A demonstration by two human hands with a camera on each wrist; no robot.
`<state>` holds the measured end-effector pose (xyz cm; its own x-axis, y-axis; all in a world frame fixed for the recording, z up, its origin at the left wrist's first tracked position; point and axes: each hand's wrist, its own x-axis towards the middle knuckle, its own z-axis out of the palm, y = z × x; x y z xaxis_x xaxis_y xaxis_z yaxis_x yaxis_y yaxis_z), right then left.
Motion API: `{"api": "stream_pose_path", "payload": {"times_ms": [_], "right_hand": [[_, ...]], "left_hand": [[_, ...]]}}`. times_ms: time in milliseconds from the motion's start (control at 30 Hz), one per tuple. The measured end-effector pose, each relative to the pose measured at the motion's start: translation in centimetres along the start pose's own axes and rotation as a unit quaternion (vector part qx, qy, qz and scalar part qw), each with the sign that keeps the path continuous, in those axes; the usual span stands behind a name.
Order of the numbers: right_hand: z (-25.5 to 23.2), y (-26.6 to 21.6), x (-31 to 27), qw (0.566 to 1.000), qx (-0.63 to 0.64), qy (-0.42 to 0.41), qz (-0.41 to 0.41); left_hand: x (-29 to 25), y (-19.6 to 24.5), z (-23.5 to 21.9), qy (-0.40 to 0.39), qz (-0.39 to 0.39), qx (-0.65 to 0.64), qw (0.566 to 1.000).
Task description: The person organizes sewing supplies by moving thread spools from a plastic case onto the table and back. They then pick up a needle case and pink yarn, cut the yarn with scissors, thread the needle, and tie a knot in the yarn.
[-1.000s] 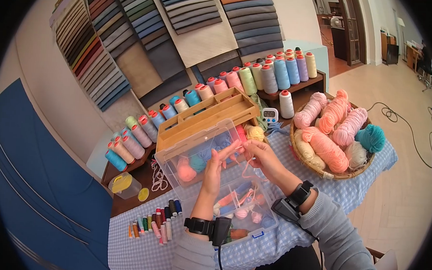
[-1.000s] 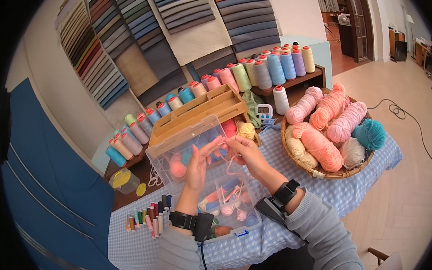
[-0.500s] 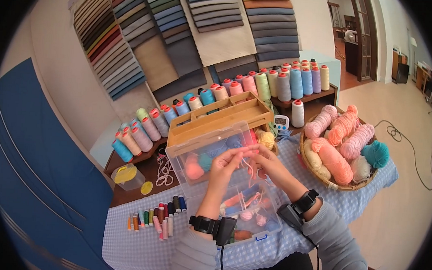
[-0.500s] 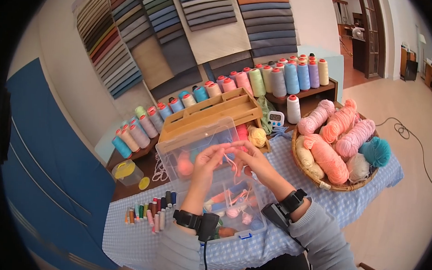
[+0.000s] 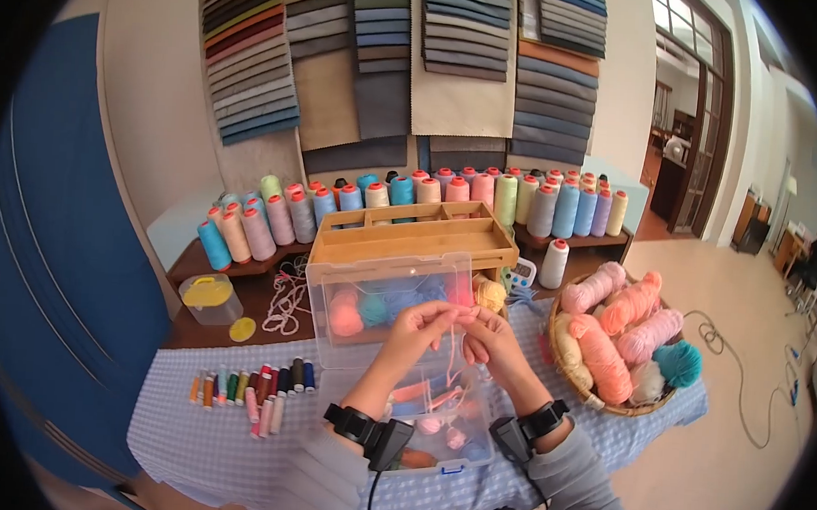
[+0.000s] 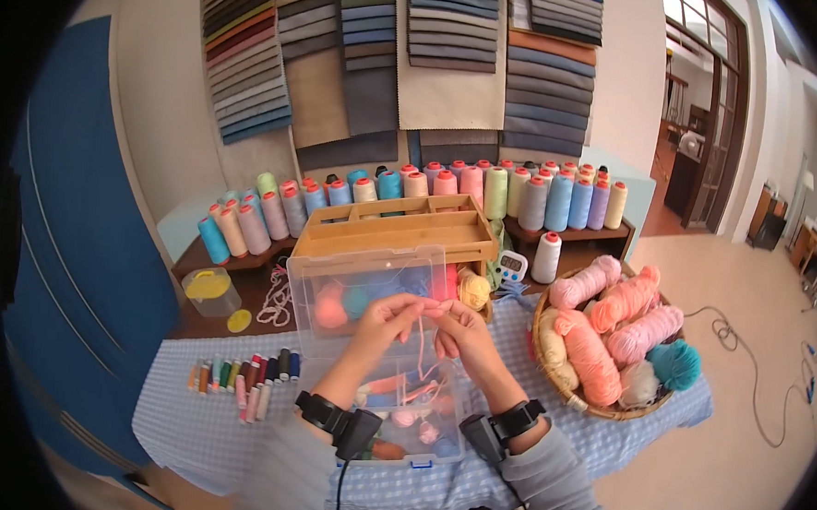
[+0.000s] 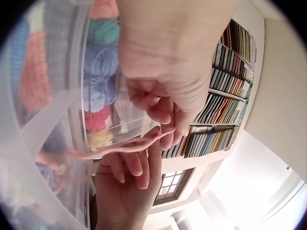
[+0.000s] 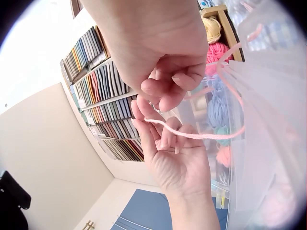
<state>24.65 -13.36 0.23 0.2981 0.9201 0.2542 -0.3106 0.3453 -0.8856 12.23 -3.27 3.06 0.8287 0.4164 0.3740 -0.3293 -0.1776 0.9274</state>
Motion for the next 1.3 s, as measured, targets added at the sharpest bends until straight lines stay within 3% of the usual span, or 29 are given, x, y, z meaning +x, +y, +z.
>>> {"api": "stream_pose_path", "payload": {"times_ms": [233,400,733,833,900,1033,1233,1300], "right_hand": [[0.1,0.2,0.1,0.998,-0.011,0.029,-0.046],[-0.2,0.4,0.1,0.988,-0.112,0.038,-0.095],[0.2,-0.2,-0.3,0.989,-0.127,0.006,-0.07],[0.5,-0.6,-0.4,0.988,-0.146,-0.009,-0.05],[0.8,-0.9,-0.4,0.994,-0.096,0.038,-0.04],[1.9,-1.7,-0.8,0.995,-0.079,0.055,-0.023],[1.0,-1.1,-0.6,0.993,-0.085,-0.04,0.073],[1.1,-1.0,-0.7,0.982,-0.101,-0.088,0.135]], "left_hand": [[0.0,0.0,-0.3,-0.009,0.001,-0.029,1.0],[0.2,-0.5,-0.5,0.001,-0.044,-0.041,0.998],[0.0,-0.2,0.0,0.0,-0.047,-0.024,0.999],[0.2,-0.9,-0.2,-0.001,-0.058,-0.037,0.998],[0.3,-1.1,-0.4,0.02,-0.038,-0.039,0.998],[0.4,-1.0,-0.7,0.061,-0.027,-0.05,0.996],[0.3,-0.6,-0.5,0.075,-0.004,-0.08,0.994],[0.3,-1.0,-0.5,0.043,-0.004,-0.078,0.996]]}}
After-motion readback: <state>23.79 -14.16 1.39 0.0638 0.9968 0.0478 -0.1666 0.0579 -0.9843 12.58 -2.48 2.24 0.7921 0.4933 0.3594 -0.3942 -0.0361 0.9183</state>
